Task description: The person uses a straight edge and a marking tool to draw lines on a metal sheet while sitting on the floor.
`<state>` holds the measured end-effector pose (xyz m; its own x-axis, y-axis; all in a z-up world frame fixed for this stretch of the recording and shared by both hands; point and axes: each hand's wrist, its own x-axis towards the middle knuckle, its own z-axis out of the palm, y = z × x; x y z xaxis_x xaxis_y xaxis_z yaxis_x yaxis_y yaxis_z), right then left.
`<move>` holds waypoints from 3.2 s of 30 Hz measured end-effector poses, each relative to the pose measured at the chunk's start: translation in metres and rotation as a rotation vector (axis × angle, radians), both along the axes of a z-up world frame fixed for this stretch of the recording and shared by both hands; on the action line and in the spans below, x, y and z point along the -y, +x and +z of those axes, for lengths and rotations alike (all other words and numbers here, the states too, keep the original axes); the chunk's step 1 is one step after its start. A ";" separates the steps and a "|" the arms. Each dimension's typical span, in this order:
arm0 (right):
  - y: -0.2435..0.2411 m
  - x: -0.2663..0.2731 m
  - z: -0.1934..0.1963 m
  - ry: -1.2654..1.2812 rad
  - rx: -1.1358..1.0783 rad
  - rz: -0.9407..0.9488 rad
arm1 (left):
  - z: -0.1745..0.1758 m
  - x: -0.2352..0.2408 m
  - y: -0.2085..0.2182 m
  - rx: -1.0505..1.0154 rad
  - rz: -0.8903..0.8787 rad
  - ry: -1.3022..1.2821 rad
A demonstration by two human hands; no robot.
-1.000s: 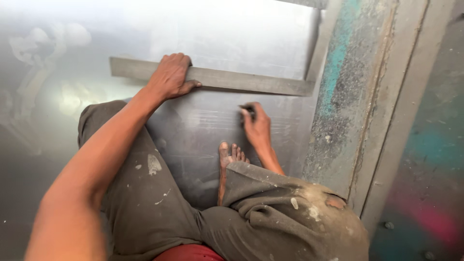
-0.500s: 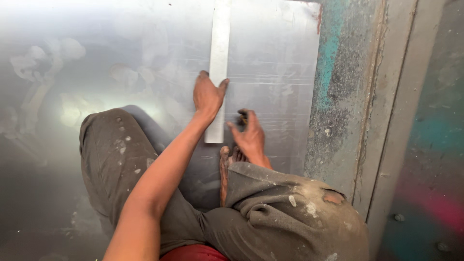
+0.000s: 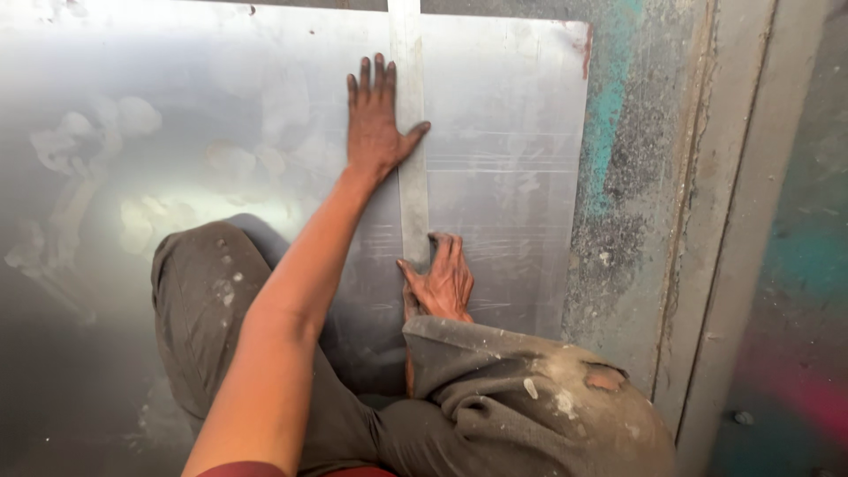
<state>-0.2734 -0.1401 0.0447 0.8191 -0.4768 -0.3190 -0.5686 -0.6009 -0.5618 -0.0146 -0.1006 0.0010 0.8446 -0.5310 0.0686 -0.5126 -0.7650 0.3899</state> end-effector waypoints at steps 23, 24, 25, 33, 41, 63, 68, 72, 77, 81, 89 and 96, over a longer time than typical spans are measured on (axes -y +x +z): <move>0.001 -0.008 -0.007 -0.003 0.016 -0.029 | -0.015 0.009 -0.008 -0.063 -0.071 -0.004; 0.001 -0.008 -0.006 -0.004 0.026 -0.028 | -0.013 0.009 -0.008 -0.064 -0.071 -0.003; 0.001 -0.007 -0.006 -0.005 0.036 -0.027 | -0.011 0.009 -0.009 -0.093 -0.066 0.021; 0.006 0.024 -0.014 0.159 -0.005 -0.118 | -0.026 0.007 -0.005 0.259 -0.100 -0.033; 0.104 0.139 -0.023 0.187 0.320 -0.206 | -0.025 0.011 -0.011 0.054 -0.098 0.020; 0.107 0.084 -0.036 -0.126 0.336 0.212 | -0.009 0.017 -0.005 -0.070 -0.105 0.101; 0.156 0.115 -0.025 -0.118 0.078 0.156 | -0.008 0.015 -0.007 -0.043 -0.102 0.096; 0.184 0.110 -0.025 -0.063 -0.032 0.122 | -0.009 0.015 -0.007 -0.062 -0.100 0.082; 0.098 0.072 -0.021 -0.107 0.453 0.171 | -0.017 0.016 -0.006 -0.074 -0.098 0.115; 0.087 0.077 -0.018 0.007 0.180 0.087 | -0.014 0.014 -0.010 0.216 -0.095 0.137; 0.019 0.026 -0.016 -0.044 0.210 0.009 | -0.002 0.004 -0.005 -0.025 -0.103 0.156; 0.003 -0.015 -0.016 -0.055 0.017 0.089 | -0.002 0.002 -0.003 -0.025 -0.087 0.133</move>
